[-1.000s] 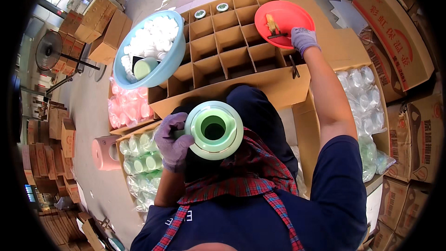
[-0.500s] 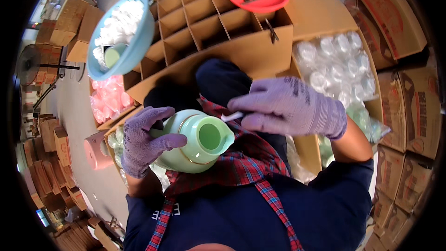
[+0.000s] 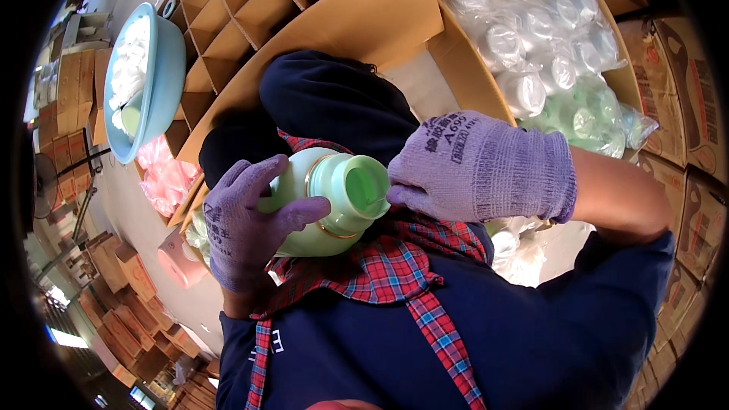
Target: The person assembles light green kettles by inserting stainless steel inner pots and black rubber gaskets, then screwing on lids. They repeatedly pick kettles from a box, insert components, and place finished units into a divided cardboard box.
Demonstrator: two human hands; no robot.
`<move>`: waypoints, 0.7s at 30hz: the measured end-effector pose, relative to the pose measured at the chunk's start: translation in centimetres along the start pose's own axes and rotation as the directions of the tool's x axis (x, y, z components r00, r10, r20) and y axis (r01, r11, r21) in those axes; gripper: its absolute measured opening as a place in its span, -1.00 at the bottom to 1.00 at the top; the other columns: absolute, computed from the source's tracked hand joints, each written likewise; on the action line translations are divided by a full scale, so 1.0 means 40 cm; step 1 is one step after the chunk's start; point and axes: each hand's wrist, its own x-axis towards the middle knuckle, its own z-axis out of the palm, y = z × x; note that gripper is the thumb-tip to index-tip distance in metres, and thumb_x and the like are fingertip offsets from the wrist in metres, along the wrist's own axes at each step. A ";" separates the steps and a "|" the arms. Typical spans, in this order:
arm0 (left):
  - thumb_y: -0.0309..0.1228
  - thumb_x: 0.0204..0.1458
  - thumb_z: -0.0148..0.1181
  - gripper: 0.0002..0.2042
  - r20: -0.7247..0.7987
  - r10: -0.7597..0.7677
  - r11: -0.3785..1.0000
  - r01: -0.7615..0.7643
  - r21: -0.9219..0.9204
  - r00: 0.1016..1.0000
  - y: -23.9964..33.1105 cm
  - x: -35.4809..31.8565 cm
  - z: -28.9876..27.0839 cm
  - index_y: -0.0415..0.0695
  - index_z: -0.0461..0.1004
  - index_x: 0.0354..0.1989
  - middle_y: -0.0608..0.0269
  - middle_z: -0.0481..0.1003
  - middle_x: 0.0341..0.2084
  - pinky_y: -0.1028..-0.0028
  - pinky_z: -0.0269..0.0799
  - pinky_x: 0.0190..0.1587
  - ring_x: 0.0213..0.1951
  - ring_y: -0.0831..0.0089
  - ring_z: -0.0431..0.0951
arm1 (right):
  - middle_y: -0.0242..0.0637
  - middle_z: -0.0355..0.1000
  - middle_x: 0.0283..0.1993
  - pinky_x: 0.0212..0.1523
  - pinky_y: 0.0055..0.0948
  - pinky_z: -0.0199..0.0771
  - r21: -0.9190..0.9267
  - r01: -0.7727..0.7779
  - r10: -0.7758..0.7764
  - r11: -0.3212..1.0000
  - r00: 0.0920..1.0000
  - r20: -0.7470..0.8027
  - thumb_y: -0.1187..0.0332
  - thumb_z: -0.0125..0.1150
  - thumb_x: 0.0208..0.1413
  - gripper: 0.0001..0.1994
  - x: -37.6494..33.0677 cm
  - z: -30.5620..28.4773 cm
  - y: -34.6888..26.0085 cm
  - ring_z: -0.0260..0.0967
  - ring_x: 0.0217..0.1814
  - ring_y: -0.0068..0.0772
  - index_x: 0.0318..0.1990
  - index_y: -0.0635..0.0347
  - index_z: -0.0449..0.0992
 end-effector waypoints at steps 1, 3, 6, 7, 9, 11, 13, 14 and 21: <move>0.09 -0.44 0.60 -0.35 -0.003 0.009 1.000 -0.009 -0.001 1.000 -0.001 0.003 0.006 -0.17 0.61 -0.24 0.18 0.53 -0.52 0.38 0.52 -0.43 -0.49 0.27 0.60 | -0.17 0.53 -0.36 -0.20 -0.20 0.54 -0.028 -0.024 0.024 0.999 1.000 0.003 0.15 0.16 0.25 -0.75 0.001 0.003 -0.001 0.53 -0.27 -0.09 -0.23 0.16 0.58; 0.08 -0.44 0.61 -0.35 0.018 0.017 1.000 -0.017 0.011 1.000 0.007 0.010 0.006 -0.18 0.61 -0.24 0.18 0.52 -0.53 0.37 0.51 -0.43 -0.50 0.27 0.59 | -0.18 0.50 -0.40 -0.24 -0.20 0.54 -0.102 -0.065 0.068 0.993 0.997 0.029 0.13 0.15 0.25 -0.73 0.005 0.007 -0.002 0.52 -0.31 -0.10 -0.30 0.15 0.55; 0.07 -0.45 0.62 -0.35 0.023 0.026 1.000 -0.026 -0.016 0.999 0.007 0.013 0.013 -0.18 0.61 -0.24 0.20 0.48 -0.55 0.38 0.48 -0.45 -0.53 0.30 0.56 | -0.20 0.45 -0.48 -0.31 -0.21 0.52 -0.219 -0.055 0.060 0.974 0.998 0.018 0.12 0.16 0.24 -0.71 0.007 0.017 0.009 0.51 -0.37 -0.14 -0.38 0.13 0.51; 0.06 -0.45 0.62 -0.35 0.020 0.027 0.999 -0.027 -0.033 0.999 0.005 0.013 0.015 -0.18 0.61 -0.24 0.21 0.47 -0.56 0.39 0.47 -0.46 -0.54 0.31 0.54 | -0.21 0.43 -0.50 -0.34 -0.21 0.51 -0.247 -0.016 0.009 0.969 0.999 -0.032 0.12 0.16 0.23 -0.72 0.003 0.027 0.018 0.51 -0.39 -0.16 -0.40 0.13 0.50; 0.05 -0.45 0.63 -0.36 0.033 0.013 1.000 -0.012 -0.024 0.999 0.005 0.013 0.015 -0.19 0.62 -0.25 0.22 0.45 -0.57 0.40 0.43 -0.48 -0.56 0.35 0.50 | -0.23 0.41 -0.52 -0.38 -0.22 0.50 -0.288 0.047 -0.080 0.956 0.991 -0.105 0.14 0.18 0.21 -0.73 0.007 0.029 0.031 0.51 -0.42 -0.18 -0.42 0.12 0.50; 0.04 -0.45 0.63 -0.37 0.044 0.015 1.000 -0.013 -0.028 0.999 0.005 0.019 0.017 -0.19 0.62 -0.26 0.24 0.42 -0.59 0.40 0.41 -0.49 -0.58 0.37 0.47 | -0.25 0.40 -0.54 -0.42 -0.23 0.49 -0.314 0.069 -0.126 0.947 0.978 -0.165 0.15 0.19 0.18 -0.75 0.008 0.024 0.031 0.51 -0.43 -0.20 -0.42 0.11 0.50; 0.04 -0.45 0.63 -0.38 0.054 0.036 0.998 -0.033 -0.048 0.998 0.006 0.030 0.020 -0.19 0.62 -0.28 0.25 0.40 -0.60 0.41 0.39 -0.51 -0.59 0.39 0.45 | -0.26 0.40 -0.54 -0.43 -0.22 0.49 -0.328 0.054 -0.114 0.943 0.980 -0.165 0.19 0.20 0.13 -0.79 0.004 0.018 0.027 0.52 -0.44 -0.22 -0.43 0.11 0.50; 0.03 -0.44 0.63 -0.39 0.058 0.037 0.998 -0.035 -0.046 0.998 0.005 0.032 0.022 -0.19 0.62 -0.28 0.25 0.41 -0.60 0.41 0.39 -0.51 -0.59 0.39 0.45 | -0.27 0.40 -0.54 -0.44 -0.22 0.49 -0.336 0.067 -0.126 0.940 0.979 -0.158 0.21 0.21 0.10 -0.81 0.010 0.015 0.029 0.52 -0.44 -0.22 -0.43 0.11 0.51; -0.12 -0.43 0.65 -0.35 0.166 -0.032 0.998 0.039 -0.044 0.986 0.000 0.045 0.013 -0.30 0.63 -0.15 0.15 0.51 -0.49 0.40 0.48 -0.34 -0.46 0.33 0.55 | -0.28 0.43 -0.49 -0.45 -0.26 0.50 -0.501 0.083 -0.204 0.862 0.960 -0.192 0.29 0.19 -0.03 -0.87 0.053 -0.021 0.015 0.55 -0.41 -0.25 -0.47 0.11 0.55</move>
